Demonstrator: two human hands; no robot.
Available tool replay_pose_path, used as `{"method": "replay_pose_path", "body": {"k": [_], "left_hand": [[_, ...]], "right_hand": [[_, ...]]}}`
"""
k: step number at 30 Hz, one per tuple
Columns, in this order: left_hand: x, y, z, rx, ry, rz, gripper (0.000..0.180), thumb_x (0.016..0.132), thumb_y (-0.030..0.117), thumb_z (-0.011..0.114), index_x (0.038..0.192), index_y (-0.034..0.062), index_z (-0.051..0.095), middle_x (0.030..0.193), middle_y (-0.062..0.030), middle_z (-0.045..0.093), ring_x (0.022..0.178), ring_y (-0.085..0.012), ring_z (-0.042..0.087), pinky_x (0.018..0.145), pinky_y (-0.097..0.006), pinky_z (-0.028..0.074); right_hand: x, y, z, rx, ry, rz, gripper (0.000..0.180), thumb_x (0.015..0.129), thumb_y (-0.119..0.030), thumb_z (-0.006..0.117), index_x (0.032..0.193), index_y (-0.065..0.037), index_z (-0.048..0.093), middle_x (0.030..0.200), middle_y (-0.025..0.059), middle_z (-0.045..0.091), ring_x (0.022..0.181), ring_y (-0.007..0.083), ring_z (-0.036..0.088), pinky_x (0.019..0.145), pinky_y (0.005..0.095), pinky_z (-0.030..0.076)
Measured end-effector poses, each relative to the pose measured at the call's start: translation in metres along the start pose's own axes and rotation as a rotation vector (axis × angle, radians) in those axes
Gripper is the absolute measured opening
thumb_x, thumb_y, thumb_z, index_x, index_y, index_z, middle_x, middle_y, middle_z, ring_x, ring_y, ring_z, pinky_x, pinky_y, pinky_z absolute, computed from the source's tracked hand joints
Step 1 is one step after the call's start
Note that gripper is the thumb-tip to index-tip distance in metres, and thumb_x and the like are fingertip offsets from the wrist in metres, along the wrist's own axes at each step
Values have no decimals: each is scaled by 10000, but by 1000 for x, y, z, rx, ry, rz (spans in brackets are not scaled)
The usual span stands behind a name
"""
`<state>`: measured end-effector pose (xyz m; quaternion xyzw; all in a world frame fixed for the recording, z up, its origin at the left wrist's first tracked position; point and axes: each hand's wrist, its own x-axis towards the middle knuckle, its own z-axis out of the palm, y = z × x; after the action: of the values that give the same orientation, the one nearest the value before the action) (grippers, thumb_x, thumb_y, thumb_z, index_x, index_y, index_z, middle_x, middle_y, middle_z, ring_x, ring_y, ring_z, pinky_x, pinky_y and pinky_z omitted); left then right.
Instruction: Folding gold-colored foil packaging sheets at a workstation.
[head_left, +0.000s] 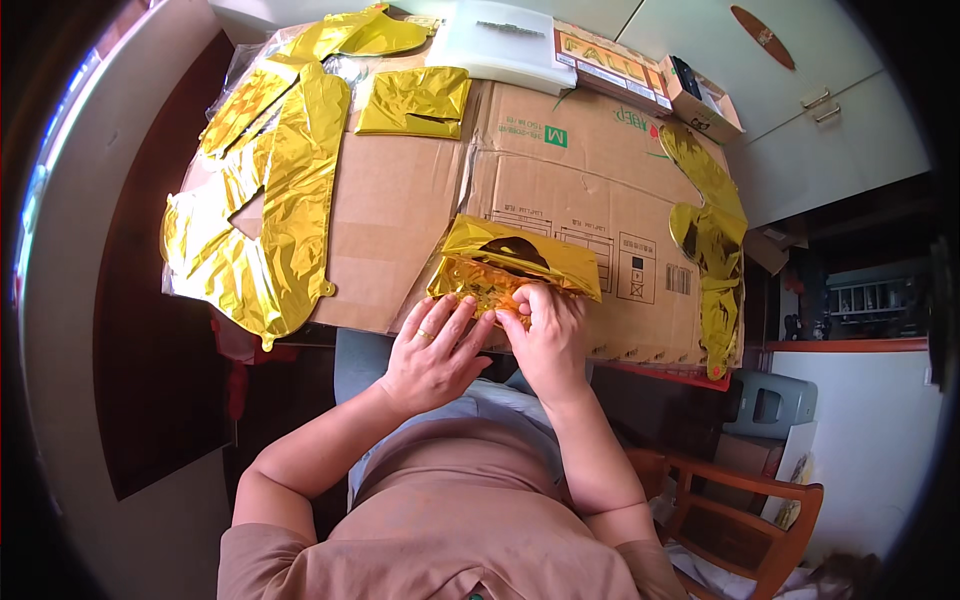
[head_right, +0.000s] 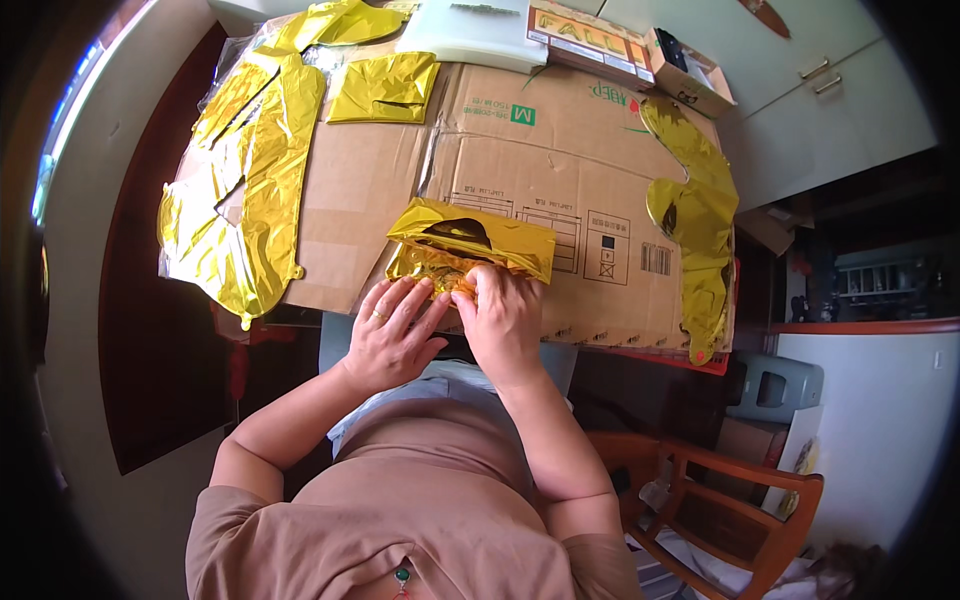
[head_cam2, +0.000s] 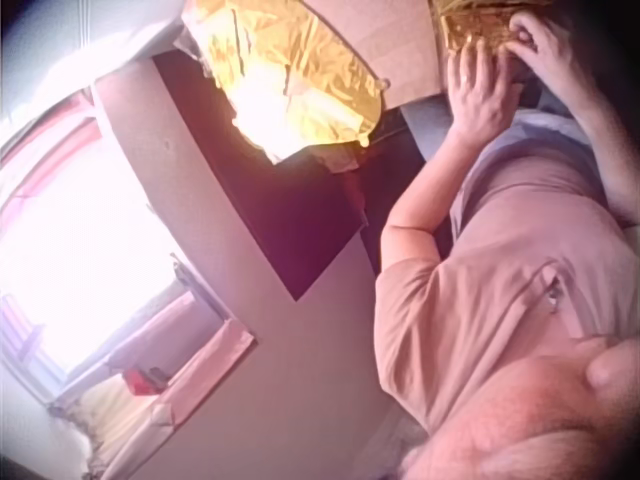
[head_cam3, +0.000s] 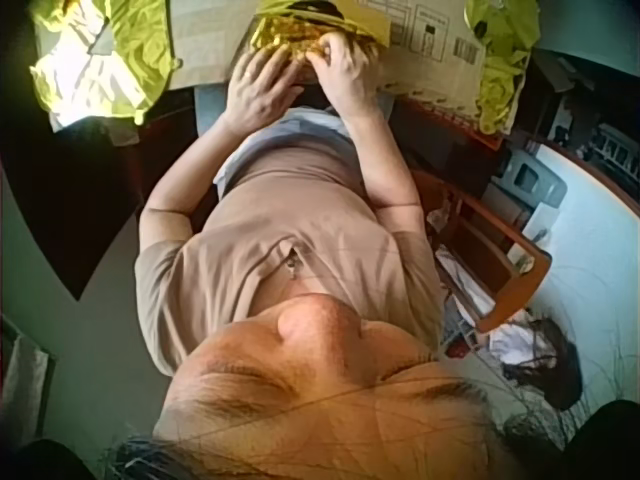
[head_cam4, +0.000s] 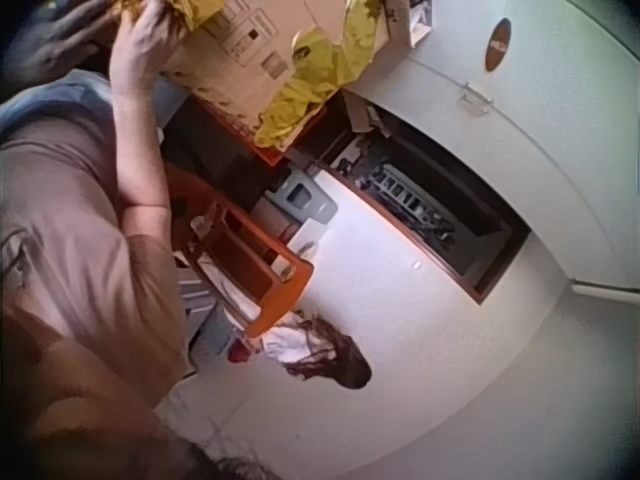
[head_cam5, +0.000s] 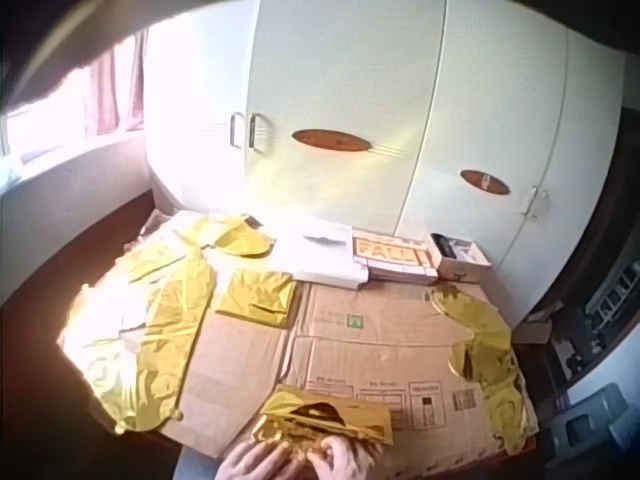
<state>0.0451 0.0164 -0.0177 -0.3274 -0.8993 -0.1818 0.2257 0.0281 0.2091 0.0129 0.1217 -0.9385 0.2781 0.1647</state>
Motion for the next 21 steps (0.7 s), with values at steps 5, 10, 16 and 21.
{"method": "replay_pose_path", "body": {"k": [5,10,16,21], "left_hand": [[0,2,2,35,-18,-11,600,877,479,684,1380,154,644,1365,-129,588,1223,-319,568,1085,-523,405],[-1,3,3,55,-29,-22,614,875,511,680,1381,166,644,1375,-127,575,1237,-316,555,1092,-524,396],[-3,5,5,44,-37,-42,614,877,525,676,1380,175,641,1370,-135,562,1261,-327,540,1102,-529,386],[-8,6,8,41,-35,-51,641,869,553,677,1386,178,623,1408,-148,524,1305,-347,503,1130,-541,361]], "right_hand": [[-3,4,-4,-82,48,-92,294,839,-169,803,1074,-78,653,922,83,702,859,293,664,834,439,478],[-13,-5,-23,-57,55,-185,280,843,-123,803,1088,-63,681,969,99,722,850,301,688,757,423,515],[-22,-4,-37,-227,254,-398,354,829,-149,813,1147,-95,667,1040,90,637,858,275,628,763,400,482],[-7,3,-30,-389,90,-359,590,864,-184,729,1427,-95,573,1492,180,496,1286,380,542,1067,519,424]]}}
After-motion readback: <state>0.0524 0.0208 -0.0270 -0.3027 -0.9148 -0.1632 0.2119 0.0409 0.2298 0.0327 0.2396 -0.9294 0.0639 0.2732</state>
